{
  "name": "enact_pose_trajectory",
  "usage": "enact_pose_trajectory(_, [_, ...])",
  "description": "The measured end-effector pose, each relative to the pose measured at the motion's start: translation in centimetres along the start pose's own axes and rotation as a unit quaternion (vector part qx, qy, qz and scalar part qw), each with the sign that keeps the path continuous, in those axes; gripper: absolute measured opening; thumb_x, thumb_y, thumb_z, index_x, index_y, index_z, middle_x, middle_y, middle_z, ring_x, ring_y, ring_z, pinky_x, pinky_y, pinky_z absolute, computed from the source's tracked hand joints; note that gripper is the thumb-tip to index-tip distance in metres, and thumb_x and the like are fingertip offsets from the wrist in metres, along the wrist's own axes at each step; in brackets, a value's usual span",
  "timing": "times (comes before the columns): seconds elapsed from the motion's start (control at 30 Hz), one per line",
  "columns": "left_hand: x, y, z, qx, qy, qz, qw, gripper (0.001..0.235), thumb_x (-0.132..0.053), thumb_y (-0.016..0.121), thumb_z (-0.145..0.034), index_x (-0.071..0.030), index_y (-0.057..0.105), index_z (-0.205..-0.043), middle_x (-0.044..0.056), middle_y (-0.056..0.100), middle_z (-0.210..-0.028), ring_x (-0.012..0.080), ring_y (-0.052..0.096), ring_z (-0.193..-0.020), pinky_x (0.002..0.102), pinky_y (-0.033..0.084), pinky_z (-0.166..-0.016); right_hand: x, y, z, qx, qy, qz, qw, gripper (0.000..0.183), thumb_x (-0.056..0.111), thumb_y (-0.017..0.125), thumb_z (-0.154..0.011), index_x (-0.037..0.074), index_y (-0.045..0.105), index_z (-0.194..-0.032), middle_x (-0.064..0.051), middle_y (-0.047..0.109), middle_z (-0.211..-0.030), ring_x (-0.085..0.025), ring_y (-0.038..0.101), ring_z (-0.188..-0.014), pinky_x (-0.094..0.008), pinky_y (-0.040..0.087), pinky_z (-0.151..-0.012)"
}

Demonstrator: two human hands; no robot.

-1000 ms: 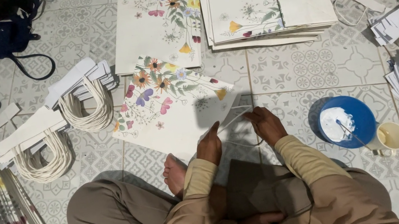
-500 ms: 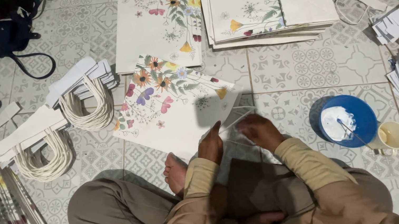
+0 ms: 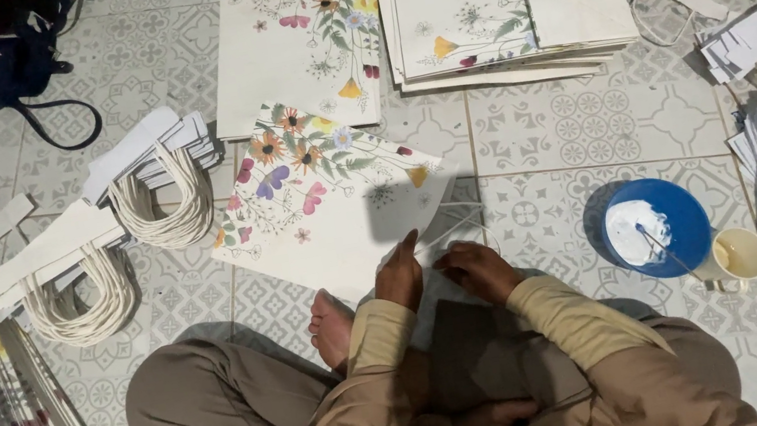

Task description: The person sits on the floor and assembles paper bags by applying glue to a white paper strip with a toothbrush, then attaching the strip to the bag to form a handle. They repeat this process for multiple bags, stacking completed ones nearby.

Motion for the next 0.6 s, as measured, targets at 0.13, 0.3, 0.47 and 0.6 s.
enact_pose_trajectory(0.13, [-0.4,-0.5,0.2,0.008,-0.003,0.016,1.0,0.062,-0.004,0.047,-0.101,-0.019,0.032,-0.159,0.037,0.055,-0.14,0.05,0.06,-0.125,0.059,0.053,-0.101,0.9,-0.4,-0.3,0.009,0.007,0.01,1.0,0.008,0.008,0.069,-0.093,0.012,0.072,-0.098,-0.01,0.07,-0.081,-0.036,0.07,-0.076,-0.046,0.055,-0.067])
enact_pose_trajectory(0.3, [-0.6,-0.7,0.1,0.013,-0.004,0.004,1.0,0.062,-0.005,0.046,-0.101,-0.019,0.031,-0.16,0.037,0.054,-0.141,0.0496,0.06,-0.125,0.058,0.054,-0.101,0.5,-0.1,-0.4,0.012,0.012,0.019,1.0,0.007,0.009,0.07,-0.091,0.014,0.073,-0.096,-0.01,0.067,-0.079,-0.037,0.068,-0.074,-0.048,0.053,-0.063])
enact_pose_trajectory(0.47, [-1.0,-1.3,0.2,0.015,-0.001,-0.001,1.0,0.062,-0.005,0.046,-0.101,-0.018,0.031,-0.159,0.037,0.054,-0.141,0.0492,0.061,-0.126,0.059,0.054,-0.1,0.4,0.2,-0.3,0.006,-0.004,0.047,0.999,0.006,0.009,0.068,-0.093,0.013,0.071,-0.093,-0.01,0.064,-0.077,-0.037,0.066,-0.071,-0.046,0.052,-0.062])
enact_pose_trajectory(0.6, [-0.8,-0.9,-0.2,0.018,-0.004,-0.006,1.0,0.062,-0.005,0.046,-0.101,-0.02,0.031,-0.159,0.036,0.055,-0.141,0.049,0.061,-0.125,0.06,0.053,-0.1,-0.1,0.6,0.0,-0.011,-0.019,0.06,0.998,0.005,0.01,0.069,-0.093,0.015,0.07,-0.093,-0.009,0.063,-0.076,-0.036,0.066,-0.071,-0.045,0.053,-0.062])
Point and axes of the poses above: each hand's wrist, its own z-axis away from the middle knuckle, its own y-axis out of the palm, x = y × z, the point moved 3 cm from there along -z, towards the middle knuckle
